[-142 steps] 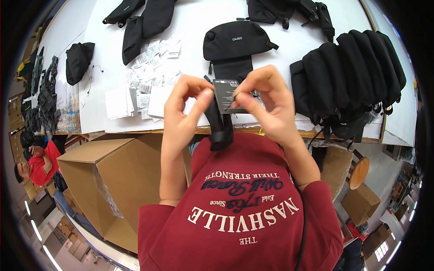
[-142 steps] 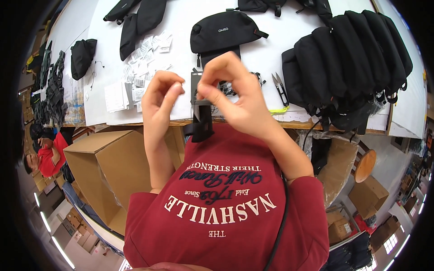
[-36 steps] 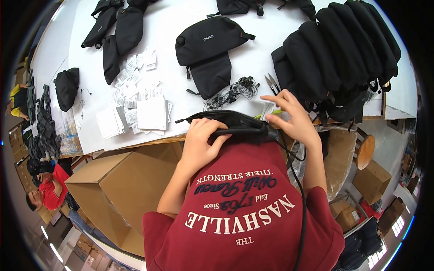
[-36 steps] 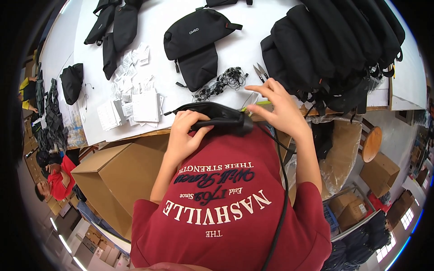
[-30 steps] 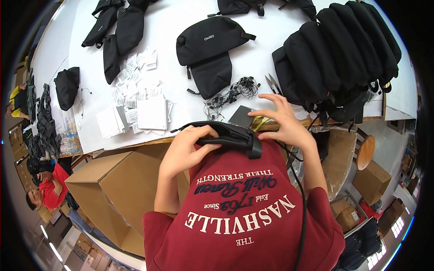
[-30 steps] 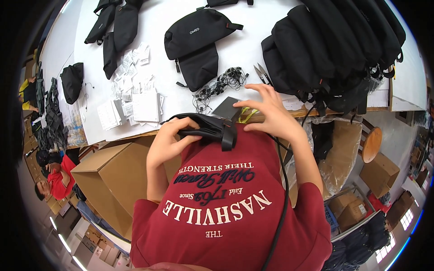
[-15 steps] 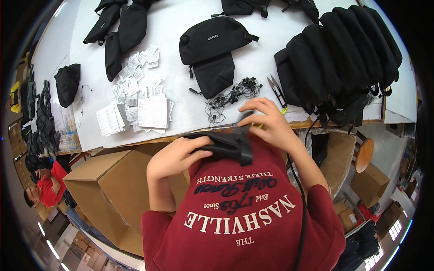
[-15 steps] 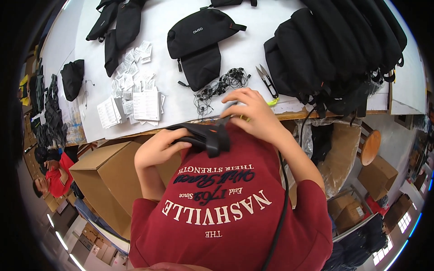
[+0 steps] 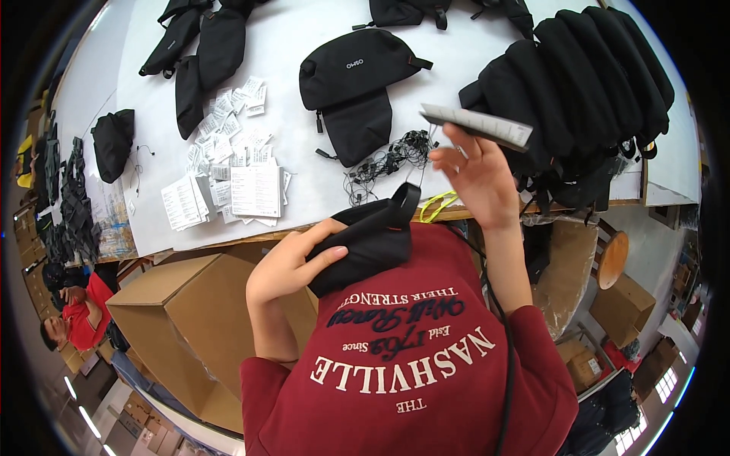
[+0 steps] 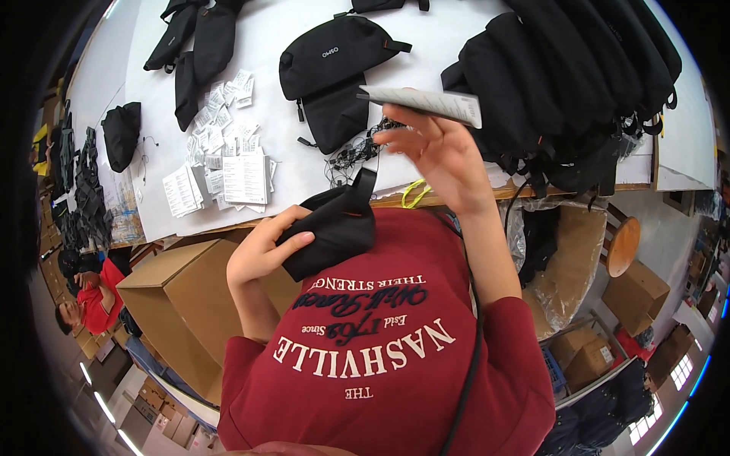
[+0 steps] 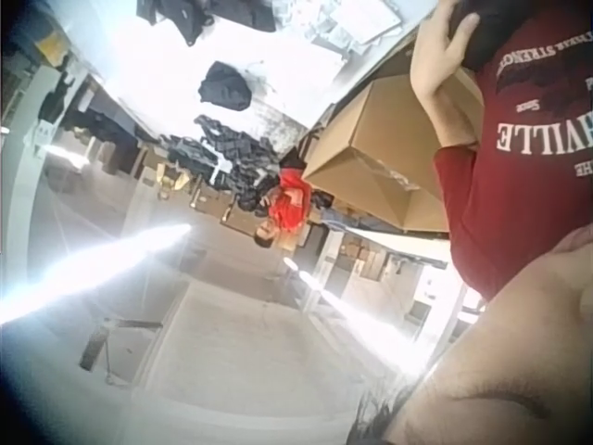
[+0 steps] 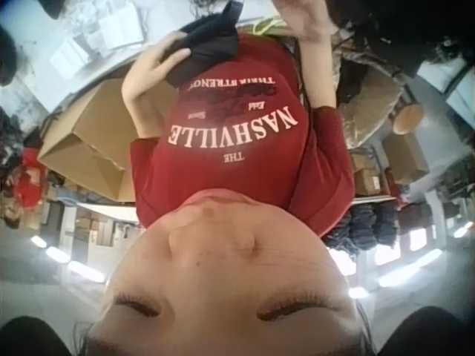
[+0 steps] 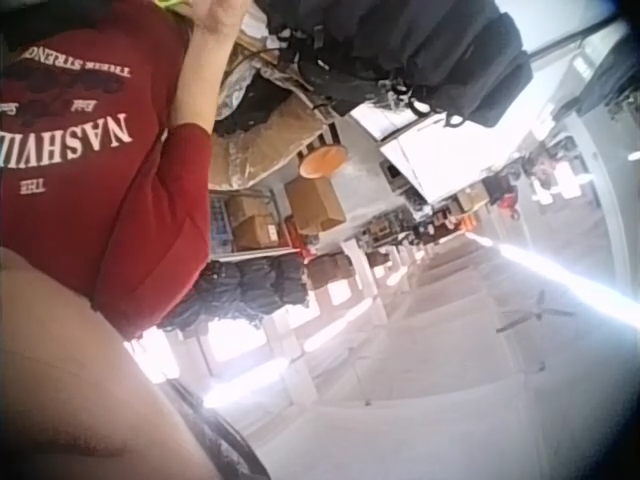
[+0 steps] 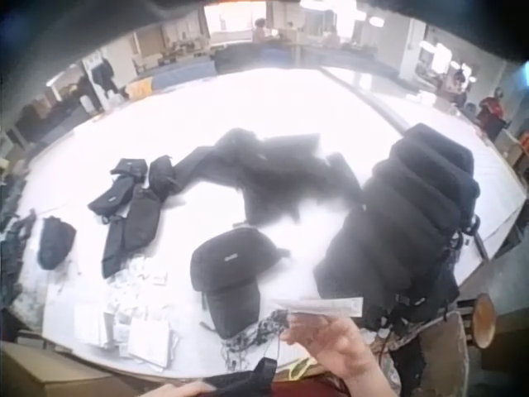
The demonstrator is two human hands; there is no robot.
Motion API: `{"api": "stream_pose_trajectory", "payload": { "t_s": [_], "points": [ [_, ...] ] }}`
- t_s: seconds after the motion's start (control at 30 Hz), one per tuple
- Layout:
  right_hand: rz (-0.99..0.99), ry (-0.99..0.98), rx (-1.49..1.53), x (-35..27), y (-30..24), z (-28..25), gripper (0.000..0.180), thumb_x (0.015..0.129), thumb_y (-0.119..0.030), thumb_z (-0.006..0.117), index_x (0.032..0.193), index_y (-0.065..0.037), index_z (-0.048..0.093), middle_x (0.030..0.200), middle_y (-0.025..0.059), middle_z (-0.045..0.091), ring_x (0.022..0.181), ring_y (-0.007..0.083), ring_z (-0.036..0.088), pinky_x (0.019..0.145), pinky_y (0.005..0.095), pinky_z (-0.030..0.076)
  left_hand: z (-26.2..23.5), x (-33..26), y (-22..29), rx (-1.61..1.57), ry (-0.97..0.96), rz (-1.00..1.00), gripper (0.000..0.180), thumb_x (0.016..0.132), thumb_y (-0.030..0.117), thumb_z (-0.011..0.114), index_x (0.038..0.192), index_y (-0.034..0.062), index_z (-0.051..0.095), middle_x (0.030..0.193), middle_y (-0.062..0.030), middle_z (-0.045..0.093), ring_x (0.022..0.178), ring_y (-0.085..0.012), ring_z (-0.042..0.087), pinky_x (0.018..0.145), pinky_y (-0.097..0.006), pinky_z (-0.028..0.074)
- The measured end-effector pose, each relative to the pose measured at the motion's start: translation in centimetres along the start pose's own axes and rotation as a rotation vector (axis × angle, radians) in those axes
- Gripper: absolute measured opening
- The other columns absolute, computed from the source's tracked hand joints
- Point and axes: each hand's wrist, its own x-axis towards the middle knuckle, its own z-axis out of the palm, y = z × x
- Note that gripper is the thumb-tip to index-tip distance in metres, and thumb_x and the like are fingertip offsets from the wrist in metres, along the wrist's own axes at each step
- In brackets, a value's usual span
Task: Attaching tags to black zippered pouches and placing them in a shipping box.
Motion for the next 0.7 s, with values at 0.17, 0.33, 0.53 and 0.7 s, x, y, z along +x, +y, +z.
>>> {"api": "stream_pose_trajectory", "payload": {
  "t_s": [0.17,0.33,0.53,0.7],
  "points": [
    [0.273,0.670,0.233,2.6,2.7,-1.7,0.037,0.093,-0.035,0.059,0.067,-0.011,0.051,0.053,-0.0023,0.042,0.057,0.0092,0.041,0.057,0.0227,0.034,0.8,0.1,-0.3,0.079,-0.113,0.076,0.027,0.095,0.023,0.053,0.117,0.0073,0.053,0.072,-0.0134,0.064,0.056,-0.0231,0.062,0.054,-0.030,0.046],
    [0.607,0.643,0.327,2.4,5.3,1.6,0.033,0.093,-0.041,0.056,0.087,-0.009,0.056,0.060,0.0034,0.046,0.056,0.0139,0.044,0.051,0.0260,0.036,0.9,0.0,-0.1,0.102,-0.141,0.095,0.028,0.095,0.024,0.053,0.118,0.0088,0.052,0.062,-0.0128,0.061,0.047,-0.0225,0.061,0.046,-0.030,0.044],
    [0.596,0.535,0.116,2.4,5.7,2.6,0.044,0.096,-0.042,0.049,0.065,-0.012,0.044,0.041,-0.0051,0.027,0.038,0.0068,0.031,0.041,0.0234,0.027,1.2,0.1,-0.1,0.079,-0.119,0.115,0.030,0.094,0.024,0.054,0.120,0.0083,0.051,0.068,-0.0116,0.063,0.048,-0.0219,0.061,0.048,-0.030,0.045],
    [0.457,0.766,-0.111,4.2,4.0,5.4,0.041,0.095,-0.039,0.056,0.064,-0.014,0.047,0.049,-0.0076,0.038,0.042,0.0022,0.034,0.042,0.0210,0.027,0.7,-0.2,0.3,0.089,-0.121,0.084,0.034,0.093,0.023,0.056,0.123,0.0085,0.051,0.076,-0.0121,0.065,0.056,-0.0228,0.063,0.053,-0.030,0.047]
  ]
}}
